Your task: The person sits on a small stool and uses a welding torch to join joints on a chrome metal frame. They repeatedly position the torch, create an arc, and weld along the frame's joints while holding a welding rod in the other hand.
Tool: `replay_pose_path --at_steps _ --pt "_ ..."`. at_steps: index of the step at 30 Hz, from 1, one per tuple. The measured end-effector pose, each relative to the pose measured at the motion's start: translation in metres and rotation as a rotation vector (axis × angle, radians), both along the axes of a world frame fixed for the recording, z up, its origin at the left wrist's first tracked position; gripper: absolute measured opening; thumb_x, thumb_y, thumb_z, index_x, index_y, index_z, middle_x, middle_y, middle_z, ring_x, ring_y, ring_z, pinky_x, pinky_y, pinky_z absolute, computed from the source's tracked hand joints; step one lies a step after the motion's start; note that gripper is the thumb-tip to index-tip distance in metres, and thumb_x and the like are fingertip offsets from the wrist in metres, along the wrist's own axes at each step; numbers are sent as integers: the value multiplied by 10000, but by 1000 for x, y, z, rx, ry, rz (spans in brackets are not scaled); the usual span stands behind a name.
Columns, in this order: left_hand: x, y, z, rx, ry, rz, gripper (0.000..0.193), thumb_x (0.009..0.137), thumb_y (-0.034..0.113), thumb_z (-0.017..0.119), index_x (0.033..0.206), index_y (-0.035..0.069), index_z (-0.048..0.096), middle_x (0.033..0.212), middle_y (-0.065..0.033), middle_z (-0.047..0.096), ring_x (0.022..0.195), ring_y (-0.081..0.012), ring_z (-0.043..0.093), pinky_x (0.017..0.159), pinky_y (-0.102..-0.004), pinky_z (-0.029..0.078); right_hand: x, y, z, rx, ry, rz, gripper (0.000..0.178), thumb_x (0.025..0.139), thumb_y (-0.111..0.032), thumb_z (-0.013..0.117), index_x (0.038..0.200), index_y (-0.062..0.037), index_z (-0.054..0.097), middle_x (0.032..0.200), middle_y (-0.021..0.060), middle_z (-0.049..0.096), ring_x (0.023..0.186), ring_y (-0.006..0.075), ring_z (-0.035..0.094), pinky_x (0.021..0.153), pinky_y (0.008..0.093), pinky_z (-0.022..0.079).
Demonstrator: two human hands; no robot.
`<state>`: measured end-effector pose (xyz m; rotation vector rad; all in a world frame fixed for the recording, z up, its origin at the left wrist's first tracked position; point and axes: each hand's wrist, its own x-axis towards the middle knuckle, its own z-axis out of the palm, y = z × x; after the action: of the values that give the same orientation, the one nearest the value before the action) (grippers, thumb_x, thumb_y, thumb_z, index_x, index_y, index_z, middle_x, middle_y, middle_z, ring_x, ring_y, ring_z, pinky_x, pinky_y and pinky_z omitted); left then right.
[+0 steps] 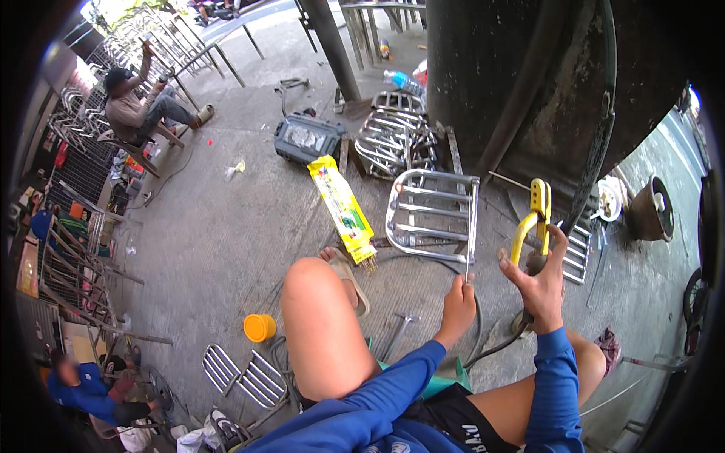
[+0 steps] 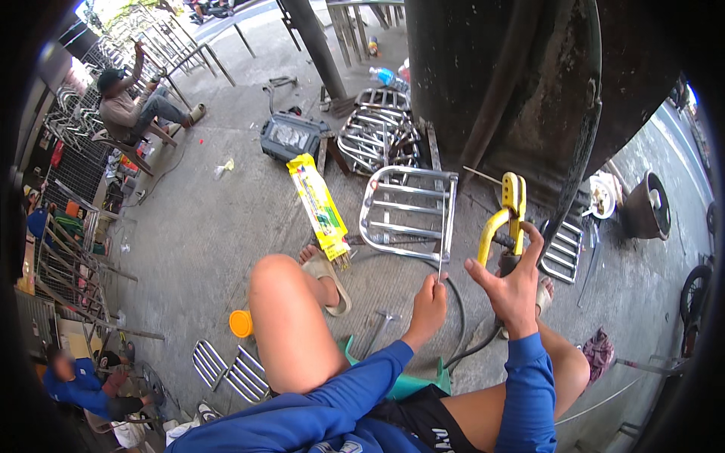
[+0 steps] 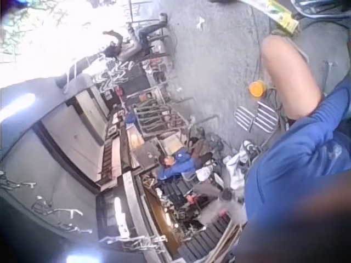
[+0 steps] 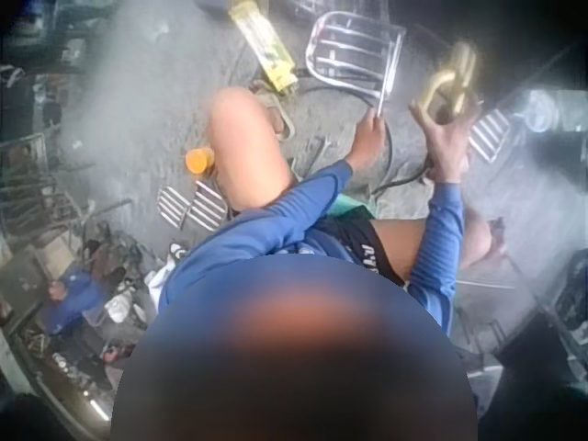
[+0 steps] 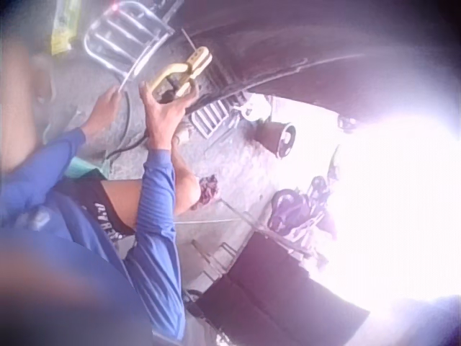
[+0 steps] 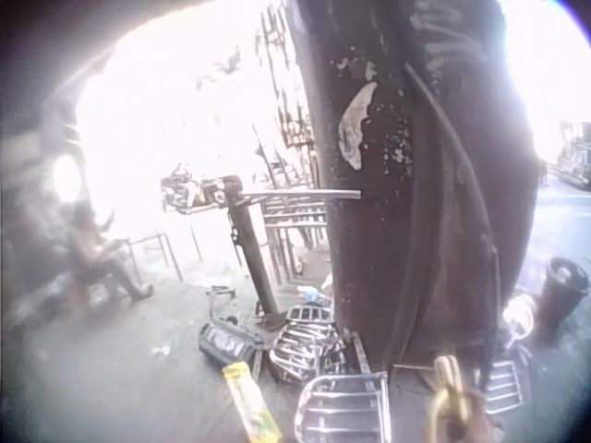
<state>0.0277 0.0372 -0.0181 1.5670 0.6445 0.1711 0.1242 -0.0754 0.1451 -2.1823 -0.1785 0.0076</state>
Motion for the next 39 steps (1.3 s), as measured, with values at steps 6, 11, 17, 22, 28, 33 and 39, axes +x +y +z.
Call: replay_pose_path --at_steps 6,11,17,22,28,33,39 --pt "-7 -5 -12 -27 26 -53 334 1131 281 514 1318 53 671 868 -170 711 759 -312 688 724 -443 536 -3 -8 -10 -64 -211 28 1101 732 -391 960 1571 -88 315 1166 222 677 943 350 705 880 440 561" --pt "-3 -1 -24 -118 30 31 334 1130 255 510 1338 48 667 816 -95 643 740 -197 629 692 -378 494 -10 -12 -10 18 8 56 1079 750 -362 952 1572 -76 315 1337 288 624 1194 430 674 1052 486 507" --pt "-8 -5 -26 -110 -55 -21 323 1140 240 505 1355 50 653 814 -42 597 718 -135 565 660 -332 458 -15 -3 -3 -38 -50 86 1080 747 -351 948 1568 -48 315 1434 281 572 1275 458 636 1098 499 492" --pt "-3 0 -30 -244 84 17 311 1129 260 525 1291 35 667 940 -145 721 855 -238 699 787 -385 536 -13 5 -2 30 -76 82 1082 744 -346 959 1567 -59 318 1380 259 596 1208 406 667 1064 481 513" --pt "1 -2 -28 -207 -47 63 274 1140 254 523 1290 70 660 785 25 530 693 -82 495 632 -286 421 -12 1 -6 69 94 45 1081 743 -337 974 1563 -71 322 1323 261 622 1189 386 673 1052 474 519" --pt "-2 -2 -20 -195 8 8 277 1144 255 524 1327 91 652 784 32 519 692 -74 485 634 -287 417 -10 0 -16 -50 -93 61 1055 742 -343 977 1528 -44 340 1281 253 639 1148 380 684 1032 471 525" --pt "0 -3 -21 -230 -18 10 273 1144 240 523 1343 95 641 784 41 504 686 -56 463 617 -275 397 -11 6 -12 -31 -5 61 995 731 -337 985 1450 -26 372 1206 228 639 1086 360 685 991 466 542"
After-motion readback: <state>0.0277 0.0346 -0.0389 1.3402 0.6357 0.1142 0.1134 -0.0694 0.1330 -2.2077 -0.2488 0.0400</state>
